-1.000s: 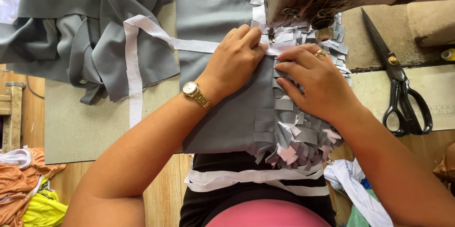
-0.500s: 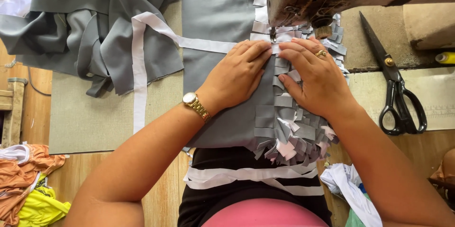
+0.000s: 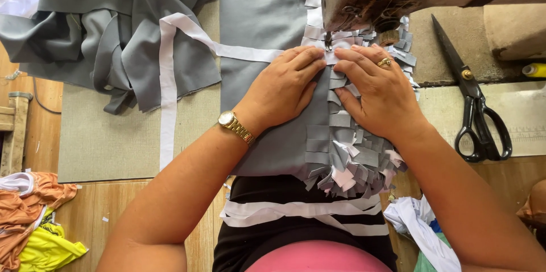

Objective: Sewing multiple small white fabric strips onto a grey fabric base using an industrial sewing machine to create a textured pattern.

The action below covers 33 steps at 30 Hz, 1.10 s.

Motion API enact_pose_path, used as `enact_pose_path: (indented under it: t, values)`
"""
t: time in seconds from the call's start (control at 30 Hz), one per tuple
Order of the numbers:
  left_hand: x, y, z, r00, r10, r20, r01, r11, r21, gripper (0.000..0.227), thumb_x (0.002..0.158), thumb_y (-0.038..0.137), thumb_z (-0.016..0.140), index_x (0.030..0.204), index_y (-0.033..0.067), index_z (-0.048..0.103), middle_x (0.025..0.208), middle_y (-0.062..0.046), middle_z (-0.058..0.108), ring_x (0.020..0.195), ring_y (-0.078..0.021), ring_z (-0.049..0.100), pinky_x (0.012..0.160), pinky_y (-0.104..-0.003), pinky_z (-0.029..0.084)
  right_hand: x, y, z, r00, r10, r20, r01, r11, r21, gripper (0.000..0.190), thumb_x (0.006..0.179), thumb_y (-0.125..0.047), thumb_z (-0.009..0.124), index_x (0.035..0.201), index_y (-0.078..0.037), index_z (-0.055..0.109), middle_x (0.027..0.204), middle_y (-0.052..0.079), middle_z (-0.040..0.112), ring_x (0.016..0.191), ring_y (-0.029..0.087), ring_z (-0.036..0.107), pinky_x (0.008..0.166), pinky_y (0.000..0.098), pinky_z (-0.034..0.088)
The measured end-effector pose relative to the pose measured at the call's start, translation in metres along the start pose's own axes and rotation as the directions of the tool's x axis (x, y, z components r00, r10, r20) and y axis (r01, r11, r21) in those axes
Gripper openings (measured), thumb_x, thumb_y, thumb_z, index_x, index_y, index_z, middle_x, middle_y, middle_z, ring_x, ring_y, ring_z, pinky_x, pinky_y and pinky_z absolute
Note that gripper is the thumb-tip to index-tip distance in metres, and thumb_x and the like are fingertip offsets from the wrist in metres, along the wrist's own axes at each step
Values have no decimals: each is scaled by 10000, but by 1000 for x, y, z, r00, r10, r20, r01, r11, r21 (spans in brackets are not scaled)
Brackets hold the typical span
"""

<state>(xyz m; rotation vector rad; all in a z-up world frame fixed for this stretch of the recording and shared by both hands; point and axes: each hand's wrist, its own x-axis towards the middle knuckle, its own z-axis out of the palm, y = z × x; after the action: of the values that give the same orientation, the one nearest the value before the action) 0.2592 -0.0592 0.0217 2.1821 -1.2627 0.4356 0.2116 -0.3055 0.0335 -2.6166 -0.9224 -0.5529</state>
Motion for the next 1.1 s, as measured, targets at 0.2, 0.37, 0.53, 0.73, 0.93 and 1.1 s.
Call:
enact_pose_path:
  t: [0.2, 0.37, 0.53, 0.73, 0.93, 1.1]
  values:
    - [-3, -6, 1, 999, -36, 21, 36, 999, -32, 313, 1089, 112, 589, 1355, -19, 688, 1465, -183, 654, 1365, -386, 625, 1236, -490, 466, -1, 0, 2, 998, 58, 18, -58, 998, 29, 290, 995, -194, 735, 1244, -68, 656, 1518, 113, 692, 1471, 369, 593, 1284, 618, 378]
    - [-1, -7, -2, 1000, -20, 15, 20, 999, -44, 299, 1095, 111, 591, 1343, -25, 688, 1457, -184, 651, 1351, -387, 632, 1233, -497, 464, 0, 3, 1, 999, 53, 7, -54, 997, 55, 304, 983, -175, 751, 1248, -56, 664, 1523, 135, 695, 1477, 390, 600, 1272, 632, 392]
    - [-2, -6, -2, 999, -24, 25, 25, 999, -35, 302, 1107, 119, 582, 1354, -19, 686, 1477, -182, 640, 1369, -376, 627, 1239, -504, 455, -1, 4, 1, 998, 62, 6, -62, 997, 53, 305, 987, -184, 745, 1255, -62, 667, 1529, 138, 696, 1455, 395, 627, 1233, 602, 436]
    - [-2, -5, -2, 998, -49, 44, 50, 998, -26, 318, 1100, 127, 585, 1367, -15, 683, 1494, -178, 634, 1390, -397, 601, 1236, -503, 462, 0, 6, 1, 998, 57, 11, -57, 996, 66, 321, 973, -159, 761, 1265, -65, 668, 1523, 135, 699, 1483, 378, 605, 1129, 557, 515]
    - [0, -5, -4, 999, -38, 39, 38, 999, -15, 299, 1108, 133, 582, 1340, -21, 691, 1487, -186, 642, 1382, -395, 613, 1241, -506, 451, 0, 10, 1, 999, 42, 33, -45, 995, 84, 320, 982, -159, 749, 1271, -50, 667, 1534, 148, 690, 1488, 407, 592, 1063, 569, 555]
    - [-1, -8, -1, 998, -43, 41, 43, 999, 2, 322, 1117, 133, 565, 1373, -22, 683, 1491, -188, 643, 1390, -393, 605, 1245, -511, 440, 2, 11, 5, 999, 34, -5, -34, 997, 73, 308, 1018, -161, 755, 1292, -39, 689, 1524, 139, 699, 1487, 380, 583, 1171, 555, 511]
